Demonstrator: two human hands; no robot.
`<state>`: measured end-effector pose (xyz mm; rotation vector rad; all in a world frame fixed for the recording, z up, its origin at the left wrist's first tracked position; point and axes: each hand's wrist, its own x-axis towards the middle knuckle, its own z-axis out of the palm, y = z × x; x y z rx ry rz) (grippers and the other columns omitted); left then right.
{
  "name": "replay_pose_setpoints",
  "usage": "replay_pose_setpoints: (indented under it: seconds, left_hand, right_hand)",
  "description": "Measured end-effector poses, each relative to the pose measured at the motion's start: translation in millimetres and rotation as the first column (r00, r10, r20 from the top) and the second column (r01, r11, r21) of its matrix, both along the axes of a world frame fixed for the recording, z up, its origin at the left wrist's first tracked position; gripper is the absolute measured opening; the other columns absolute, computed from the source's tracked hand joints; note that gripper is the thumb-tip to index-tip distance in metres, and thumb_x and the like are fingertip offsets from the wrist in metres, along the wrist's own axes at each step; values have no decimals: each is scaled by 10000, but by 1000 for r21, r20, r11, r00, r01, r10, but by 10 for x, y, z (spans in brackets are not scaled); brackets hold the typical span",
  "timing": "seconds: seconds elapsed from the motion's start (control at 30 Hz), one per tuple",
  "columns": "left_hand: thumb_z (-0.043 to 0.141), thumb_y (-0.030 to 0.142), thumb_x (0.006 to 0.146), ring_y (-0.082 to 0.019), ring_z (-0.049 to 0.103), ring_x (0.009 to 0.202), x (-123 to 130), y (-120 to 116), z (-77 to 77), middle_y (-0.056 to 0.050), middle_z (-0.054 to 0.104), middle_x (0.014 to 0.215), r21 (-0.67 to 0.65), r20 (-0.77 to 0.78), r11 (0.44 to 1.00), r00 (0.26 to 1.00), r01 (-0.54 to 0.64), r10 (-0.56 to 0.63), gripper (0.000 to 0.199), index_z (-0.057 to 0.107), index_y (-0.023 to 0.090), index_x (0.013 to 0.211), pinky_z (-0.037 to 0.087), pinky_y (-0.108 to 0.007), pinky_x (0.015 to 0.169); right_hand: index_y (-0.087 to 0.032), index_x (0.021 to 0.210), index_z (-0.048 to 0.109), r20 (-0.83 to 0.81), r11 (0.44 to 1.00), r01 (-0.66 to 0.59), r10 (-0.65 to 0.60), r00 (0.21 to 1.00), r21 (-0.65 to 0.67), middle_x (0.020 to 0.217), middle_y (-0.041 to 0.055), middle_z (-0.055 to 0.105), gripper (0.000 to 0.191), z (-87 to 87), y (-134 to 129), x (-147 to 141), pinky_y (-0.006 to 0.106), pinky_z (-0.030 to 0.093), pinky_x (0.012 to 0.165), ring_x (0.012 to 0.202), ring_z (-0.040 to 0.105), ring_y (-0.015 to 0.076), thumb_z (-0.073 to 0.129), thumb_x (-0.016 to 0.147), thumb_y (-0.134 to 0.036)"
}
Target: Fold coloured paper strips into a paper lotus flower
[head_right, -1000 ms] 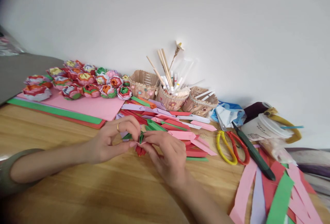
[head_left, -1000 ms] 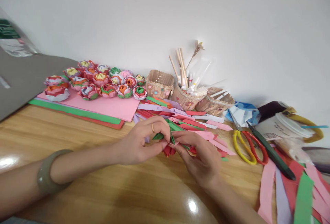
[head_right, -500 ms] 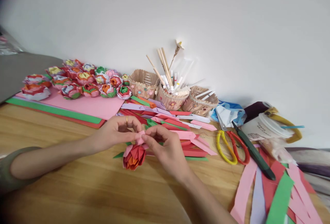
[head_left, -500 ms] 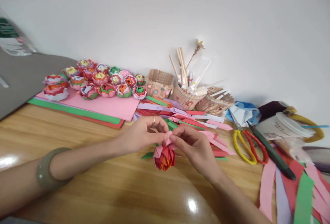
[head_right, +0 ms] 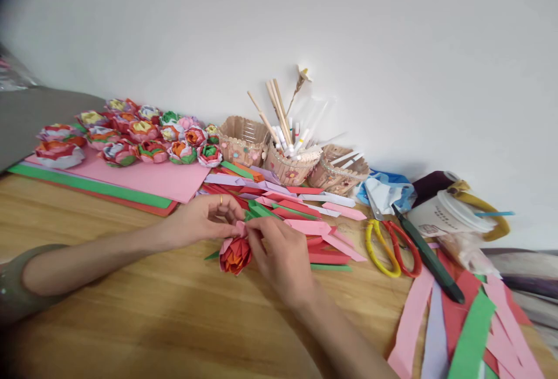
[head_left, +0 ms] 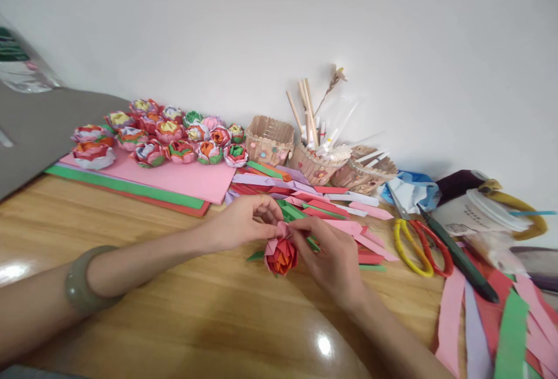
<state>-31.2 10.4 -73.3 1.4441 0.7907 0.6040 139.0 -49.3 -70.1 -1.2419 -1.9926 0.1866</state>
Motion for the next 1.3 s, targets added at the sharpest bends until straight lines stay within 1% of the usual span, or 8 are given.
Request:
replay_pose_setpoints:
  seconds: [0.1,0.2,0.27,0.4,0.67,0.87,1.0,1.3]
  left_hand:
    - [703,218,646,-140,624,649,2,69,-10,-10,670,667,-64,0,994,996,92,-92,119,631,136,694,483,-268,654]
    - [710,209,634,-133,615,632,-1,100,-7,0,671,647,-94,-8,993,997,70,-71,104,649,135,675,476,-258,636]
    - [723,212,621,-129,604,603,-6,105,-11,10,661,609,-113,-12,991,997,71,-73,111,646,137,650,473,-253,613]
    - [746,205,597,-120,597,579,-18,99,-19,13,663,588,-151,-13,984,996,90,-93,118,655,136,624,460,-241,599]
    - [752,183,585,-136,625,609,-17,74,1,-10,706,627,-189,-1,982,1000,11,-11,94,672,138,604,483,-255,610]
    - [707,241,641,-123,587,562,11,-16,-1,10,659,589,-6,-86,999,995,-54,53,146,613,154,569,458,-234,551]
    - [668,251,688,-122,579,573,14,-63,17,6,650,618,85,-119,992,988,-91,101,140,601,157,609,440,-230,545]
    - [643,344,725,-115,579,616,-4,20,45,-12,651,708,-316,95,948,994,-29,62,213,624,143,794,412,-212,538]
  right_hand:
    - [-177,766,623,-246,949,-44,-35,969,-312,683,17,671,94,66,48,9,224,486,541,598,620,130,556,830,-196]
    - [-159,762,619,-448,766,-201,-125,885,-611,660,11,658,137,109,110,43,217,479,494,562,612,124,610,792,-292]
    - [-146,732,626,-486,671,-276,-144,862,-688,659,7,660,168,111,145,75,214,475,504,556,607,113,645,759,-311]
    - [-132,715,652,-481,612,-315,-123,868,-725,657,7,662,198,91,168,107,223,467,528,565,597,109,683,719,-328]
    - [-142,649,618,-361,781,-153,-98,927,-606,618,9,661,143,114,97,22,218,469,520,556,592,113,627,749,-244]
    - [-135,729,648,-353,726,-192,-74,933,-660,660,29,696,115,81,110,40,221,486,498,556,623,126,629,751,-246]
    - [-154,691,615,-300,827,-109,-75,951,-552,611,6,667,112,106,72,19,201,459,471,528,599,115,575,788,-194]
    - [-190,776,596,-191,995,-59,43,981,-82,685,7,670,102,80,29,39,219,503,549,596,630,127,551,807,-104]
